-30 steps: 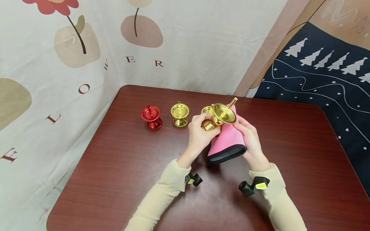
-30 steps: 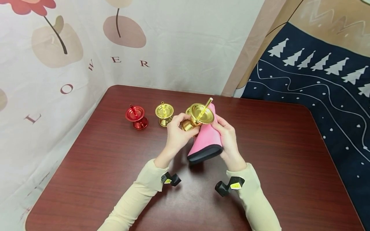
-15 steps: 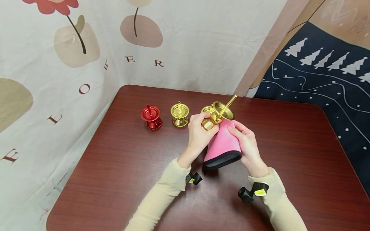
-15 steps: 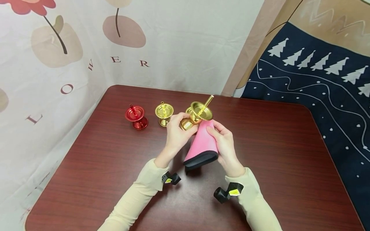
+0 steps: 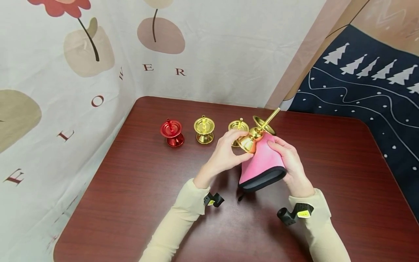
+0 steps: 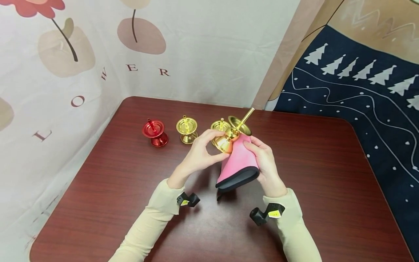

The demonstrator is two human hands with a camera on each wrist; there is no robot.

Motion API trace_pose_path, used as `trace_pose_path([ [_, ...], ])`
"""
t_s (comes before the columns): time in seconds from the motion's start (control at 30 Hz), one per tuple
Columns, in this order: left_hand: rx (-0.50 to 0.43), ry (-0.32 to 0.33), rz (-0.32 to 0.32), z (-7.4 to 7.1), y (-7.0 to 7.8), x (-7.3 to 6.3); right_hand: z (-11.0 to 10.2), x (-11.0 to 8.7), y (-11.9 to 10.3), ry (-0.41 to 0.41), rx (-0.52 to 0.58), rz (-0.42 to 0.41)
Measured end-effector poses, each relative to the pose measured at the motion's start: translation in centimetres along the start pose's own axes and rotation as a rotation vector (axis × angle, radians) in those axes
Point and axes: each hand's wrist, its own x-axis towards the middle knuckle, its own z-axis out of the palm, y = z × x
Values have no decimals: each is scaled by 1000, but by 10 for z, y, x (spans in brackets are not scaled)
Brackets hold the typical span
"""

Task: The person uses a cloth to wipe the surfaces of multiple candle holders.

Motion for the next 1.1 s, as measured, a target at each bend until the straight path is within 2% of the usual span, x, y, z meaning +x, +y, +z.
trace_pose_path([
  [0.13, -92, 37, 3, 4, -2, 0, -3, -1, -2, -29, 37, 27],
  [0.33, -299, 88, -56, 10, -2, 0, -2, -3, -2, -37, 95, 32],
  [0.6, -584, 213, -159, 19, 7, 1, 3, -6, 1, -21, 145, -56],
  [0.7, -626, 227, -190, 20, 8, 1, 4, -4, 2, -4, 153, -83],
  [0.87, -642, 216, -217, 19, 10, 1, 4, 3, -1, -3, 213, -100],
  [1.0, -649, 226, -259, 20, 13, 2, 4, 6, -3, -11, 233, -70],
  [1.1, -626, 244, -250, 20, 14, 2, 5, 6, -3, -3, 188, -48],
])
